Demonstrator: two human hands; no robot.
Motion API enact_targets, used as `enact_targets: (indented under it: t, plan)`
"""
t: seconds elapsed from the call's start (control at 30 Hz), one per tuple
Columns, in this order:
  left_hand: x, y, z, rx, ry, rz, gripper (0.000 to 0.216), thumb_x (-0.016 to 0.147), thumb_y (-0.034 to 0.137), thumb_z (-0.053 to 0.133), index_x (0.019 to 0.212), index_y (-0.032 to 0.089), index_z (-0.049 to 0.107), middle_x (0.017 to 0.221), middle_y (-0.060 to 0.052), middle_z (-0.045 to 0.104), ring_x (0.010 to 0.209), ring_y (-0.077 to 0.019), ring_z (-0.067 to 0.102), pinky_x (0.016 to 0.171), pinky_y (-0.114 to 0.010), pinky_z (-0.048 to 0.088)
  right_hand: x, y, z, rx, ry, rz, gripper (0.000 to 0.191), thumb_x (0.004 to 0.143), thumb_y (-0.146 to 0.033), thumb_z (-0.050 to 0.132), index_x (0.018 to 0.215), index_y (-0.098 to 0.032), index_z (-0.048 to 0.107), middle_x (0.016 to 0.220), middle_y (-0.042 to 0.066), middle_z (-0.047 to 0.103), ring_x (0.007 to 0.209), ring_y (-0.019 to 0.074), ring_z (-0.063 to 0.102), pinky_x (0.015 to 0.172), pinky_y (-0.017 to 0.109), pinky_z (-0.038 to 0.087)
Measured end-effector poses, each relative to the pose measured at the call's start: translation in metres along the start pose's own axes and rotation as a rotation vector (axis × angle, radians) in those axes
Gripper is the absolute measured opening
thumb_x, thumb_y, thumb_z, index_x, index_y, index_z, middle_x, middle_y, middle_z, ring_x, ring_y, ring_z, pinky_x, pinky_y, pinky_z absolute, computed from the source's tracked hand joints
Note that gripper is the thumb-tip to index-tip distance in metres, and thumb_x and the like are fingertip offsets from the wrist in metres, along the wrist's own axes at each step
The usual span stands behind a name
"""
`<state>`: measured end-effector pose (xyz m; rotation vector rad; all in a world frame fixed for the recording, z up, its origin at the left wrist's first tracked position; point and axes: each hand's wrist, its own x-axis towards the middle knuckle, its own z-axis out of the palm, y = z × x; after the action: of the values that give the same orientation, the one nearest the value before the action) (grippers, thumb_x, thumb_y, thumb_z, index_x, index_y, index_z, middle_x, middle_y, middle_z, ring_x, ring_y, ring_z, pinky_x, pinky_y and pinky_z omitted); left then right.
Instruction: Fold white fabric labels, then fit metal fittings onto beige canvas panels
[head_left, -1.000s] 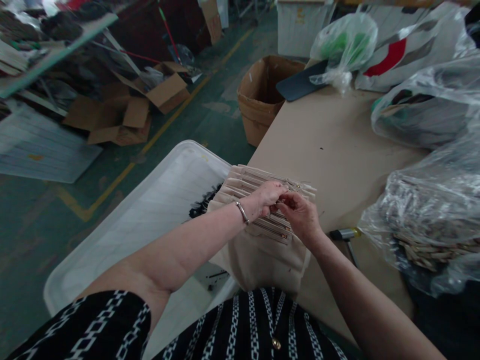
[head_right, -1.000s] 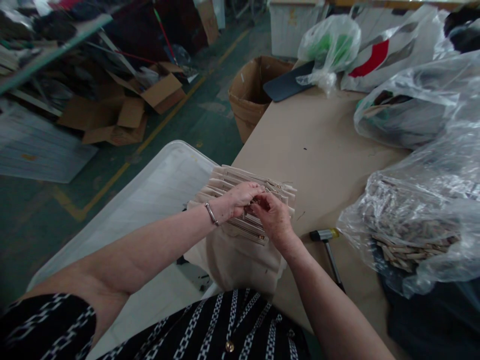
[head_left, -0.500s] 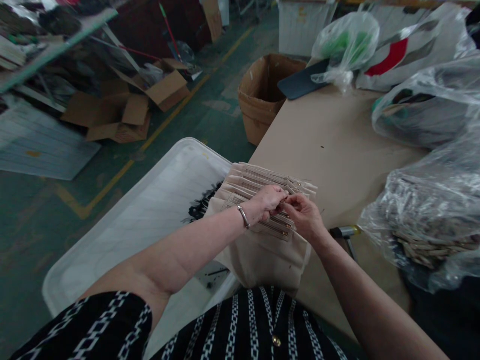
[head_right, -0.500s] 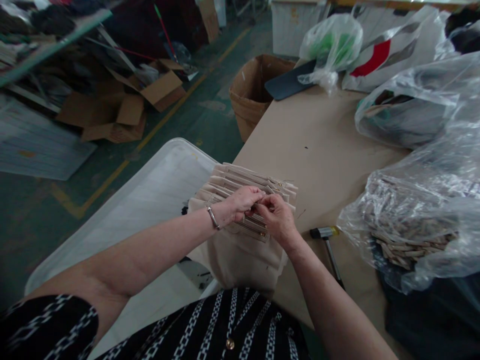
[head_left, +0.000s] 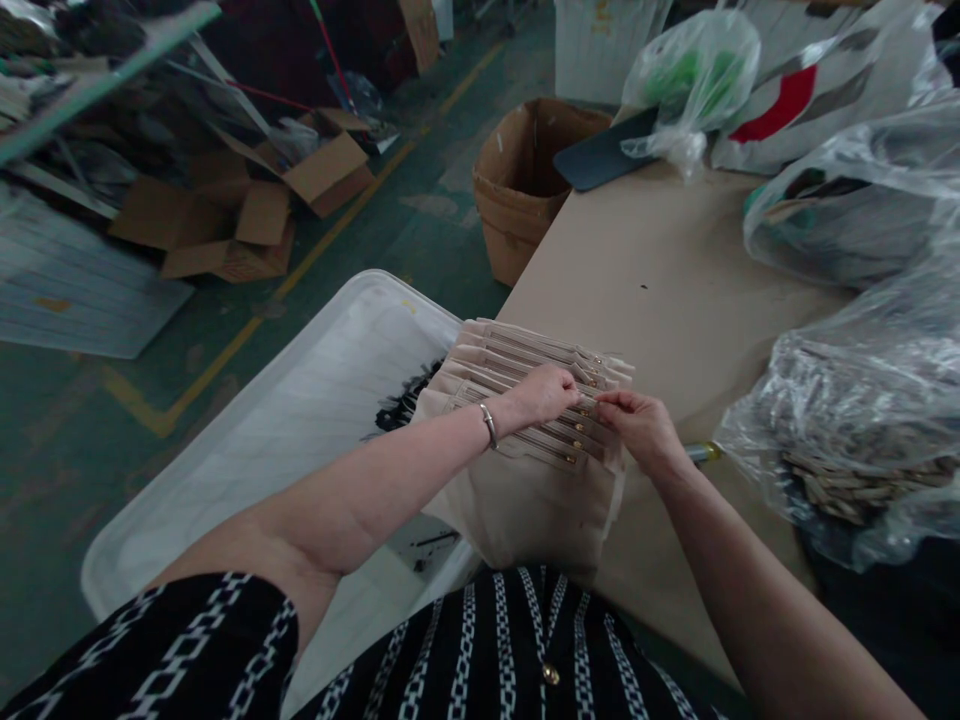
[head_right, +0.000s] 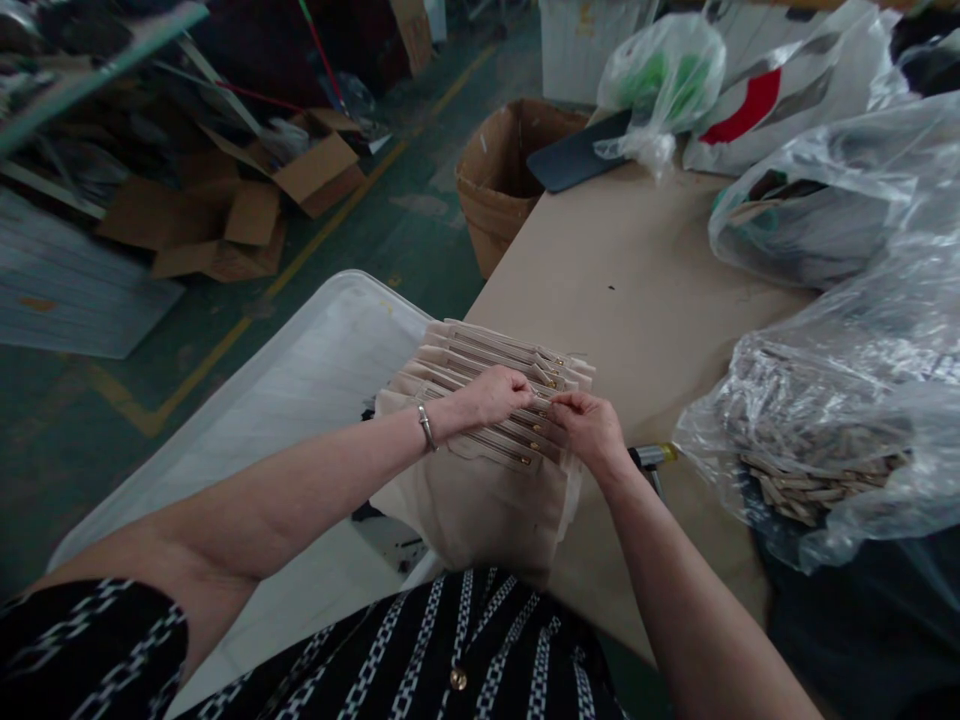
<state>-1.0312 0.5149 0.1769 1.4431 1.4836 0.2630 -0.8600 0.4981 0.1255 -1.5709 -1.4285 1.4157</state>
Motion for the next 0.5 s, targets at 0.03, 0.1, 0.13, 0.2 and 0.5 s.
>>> enact_targets:
  t: [0.03, 0.1, 0.13, 0.2, 0.5]
  plan:
    - [0.004, 0.0, 0.0, 0.059, 0.005, 0.025, 0.018, 0.073, 0.018, 0.061, 0.056, 0.013, 0.061, 0.048, 0.004, 0.047, 0.051, -0.0092, 0.042, 0.053, -0.022, 0.034, 0.001, 0.005, 0.0, -0.05, 0.006, -0.007, 0.025, 0.065, -0.037, 0.06, 0.076, -0.017, 0.07, 0.061, 0.001, 0.065, 0.055, 0.0134, 0.056, 0.053, 0.024, 0.043]
    - [0.01, -0.001, 0.001, 0.164, 0.005, 0.066, 0.018, 0.071, 0.017, 0.062, 0.053, 0.013, 0.063, 0.048, 0.002, 0.05, 0.053, -0.0107, 0.044, 0.056, -0.023, 0.035, 0.003, 0.013, -0.001, -0.158, 0.024, -0.026, 0.022, 0.066, -0.034, 0.058, 0.075, -0.018, 0.071, 0.061, 0.0, 0.066, 0.057, 0.0142, 0.056, 0.055, 0.025, 0.043]
    - [0.012, -0.002, 0.001, 0.209, 0.0, 0.081, 0.018, 0.07, 0.017, 0.062, 0.053, 0.013, 0.064, 0.048, 0.002, 0.051, 0.054, -0.0114, 0.045, 0.058, -0.023, 0.036, 0.003, 0.015, -0.001, -0.213, 0.033, -0.037, 0.021, 0.066, -0.032, 0.057, 0.075, -0.019, 0.071, 0.06, 0.0, 0.065, 0.057, 0.0142, 0.055, 0.056, 0.025, 0.042]
    - [0.015, -0.003, 0.003, 0.287, -0.013, 0.103, 0.018, 0.07, 0.018, 0.061, 0.054, 0.014, 0.065, 0.05, 0.0, 0.055, 0.056, -0.0127, 0.048, 0.06, -0.024, 0.038, 0.002, 0.016, 0.0, -0.316, 0.043, -0.059, 0.019, 0.067, -0.03, 0.056, 0.072, -0.02, 0.071, 0.058, -0.001, 0.064, 0.056, 0.0139, 0.054, 0.057, 0.025, 0.041]
    - [0.02, -0.011, 0.008, 0.463, -0.041, 0.14, 0.019, 0.076, 0.022, 0.058, 0.065, 0.014, 0.071, 0.071, -0.009, 0.069, 0.076, -0.0202, 0.063, 0.075, -0.027, 0.045, 0.001, 0.013, 0.004, -0.61, -0.001, -0.125, 0.016, 0.07, -0.024, 0.052, 0.069, -0.022, 0.067, 0.059, -0.002, 0.063, 0.056, 0.0137, 0.052, 0.056, 0.024, 0.035]
